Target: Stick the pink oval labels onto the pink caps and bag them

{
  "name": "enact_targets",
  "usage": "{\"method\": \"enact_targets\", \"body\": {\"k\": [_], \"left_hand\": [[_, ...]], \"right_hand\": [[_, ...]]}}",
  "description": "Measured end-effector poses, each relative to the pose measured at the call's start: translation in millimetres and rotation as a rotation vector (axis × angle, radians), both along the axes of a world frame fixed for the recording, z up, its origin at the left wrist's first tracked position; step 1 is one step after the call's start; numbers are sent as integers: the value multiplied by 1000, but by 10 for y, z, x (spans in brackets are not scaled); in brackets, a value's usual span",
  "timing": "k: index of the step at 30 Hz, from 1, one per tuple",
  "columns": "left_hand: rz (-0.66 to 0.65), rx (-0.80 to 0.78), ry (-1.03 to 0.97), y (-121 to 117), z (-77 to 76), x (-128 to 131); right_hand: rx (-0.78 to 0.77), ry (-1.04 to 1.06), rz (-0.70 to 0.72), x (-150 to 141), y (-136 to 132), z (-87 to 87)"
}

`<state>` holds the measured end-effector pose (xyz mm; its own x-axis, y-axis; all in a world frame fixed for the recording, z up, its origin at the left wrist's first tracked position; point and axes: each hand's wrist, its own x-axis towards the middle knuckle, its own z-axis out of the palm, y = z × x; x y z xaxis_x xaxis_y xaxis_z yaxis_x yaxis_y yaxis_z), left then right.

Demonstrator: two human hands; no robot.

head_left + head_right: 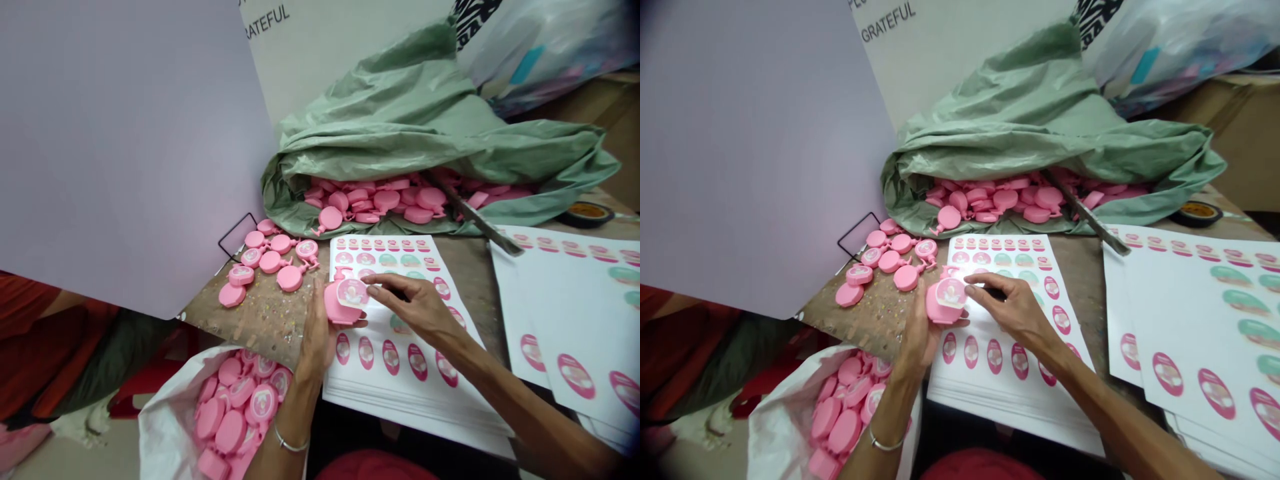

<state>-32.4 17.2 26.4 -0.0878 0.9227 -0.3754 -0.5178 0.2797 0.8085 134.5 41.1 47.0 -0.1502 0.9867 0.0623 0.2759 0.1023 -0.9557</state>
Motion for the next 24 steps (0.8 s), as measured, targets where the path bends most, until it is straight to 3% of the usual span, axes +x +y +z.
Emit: {"method": "enact_targets", "body": {"k": [9, 24], "left_hand": [[-80, 21, -32, -10, 104, 128], [-41, 17, -10, -8, 133, 143]], "right_hand": [[72, -33, -43, -39, -124, 68], [74, -18, -59, -66, -114, 75]]}}
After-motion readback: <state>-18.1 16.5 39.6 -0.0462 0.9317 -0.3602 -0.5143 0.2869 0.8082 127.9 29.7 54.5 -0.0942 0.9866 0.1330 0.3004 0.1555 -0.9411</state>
